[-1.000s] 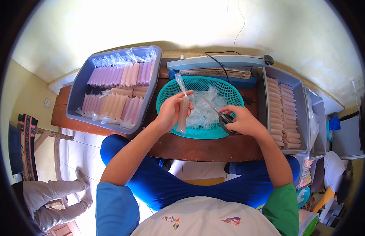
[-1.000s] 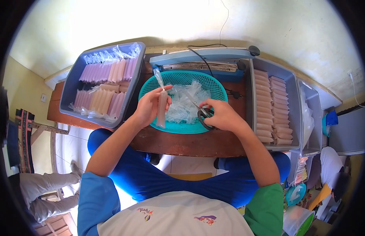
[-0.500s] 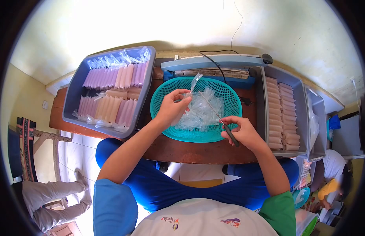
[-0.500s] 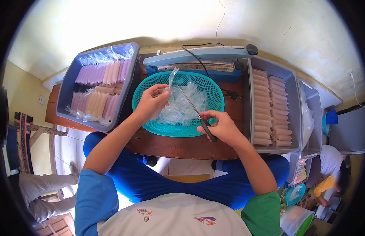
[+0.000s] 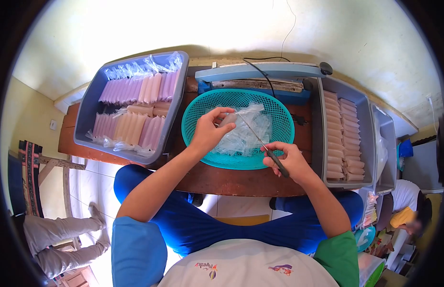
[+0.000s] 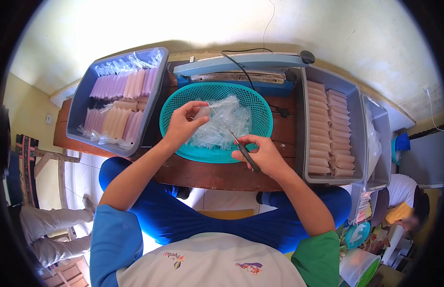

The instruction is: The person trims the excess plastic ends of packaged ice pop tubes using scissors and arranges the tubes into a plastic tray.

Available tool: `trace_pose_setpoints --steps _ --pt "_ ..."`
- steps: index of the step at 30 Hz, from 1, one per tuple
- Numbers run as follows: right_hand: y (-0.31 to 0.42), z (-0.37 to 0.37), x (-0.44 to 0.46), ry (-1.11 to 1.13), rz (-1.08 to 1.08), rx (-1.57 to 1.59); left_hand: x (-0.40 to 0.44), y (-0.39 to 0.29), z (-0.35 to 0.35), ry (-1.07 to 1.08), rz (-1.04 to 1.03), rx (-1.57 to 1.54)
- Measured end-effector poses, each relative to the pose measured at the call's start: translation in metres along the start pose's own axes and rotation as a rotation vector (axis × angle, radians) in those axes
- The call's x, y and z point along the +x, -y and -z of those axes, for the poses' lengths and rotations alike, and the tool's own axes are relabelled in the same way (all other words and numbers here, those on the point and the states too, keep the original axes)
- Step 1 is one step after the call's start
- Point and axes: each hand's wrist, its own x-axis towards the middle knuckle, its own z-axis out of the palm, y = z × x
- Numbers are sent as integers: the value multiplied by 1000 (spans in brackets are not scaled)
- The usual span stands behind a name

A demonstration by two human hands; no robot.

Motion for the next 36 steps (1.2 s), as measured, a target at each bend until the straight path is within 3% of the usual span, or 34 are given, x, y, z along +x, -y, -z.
trace_pose_setpoints --steps 14,36 --pt "-4 -7 6 -6 29 121 -8 -9 -7 -27 -231 337" --pt "-4 -9 4 -59 25 131 -13 -14 -10 -29 -355 394"
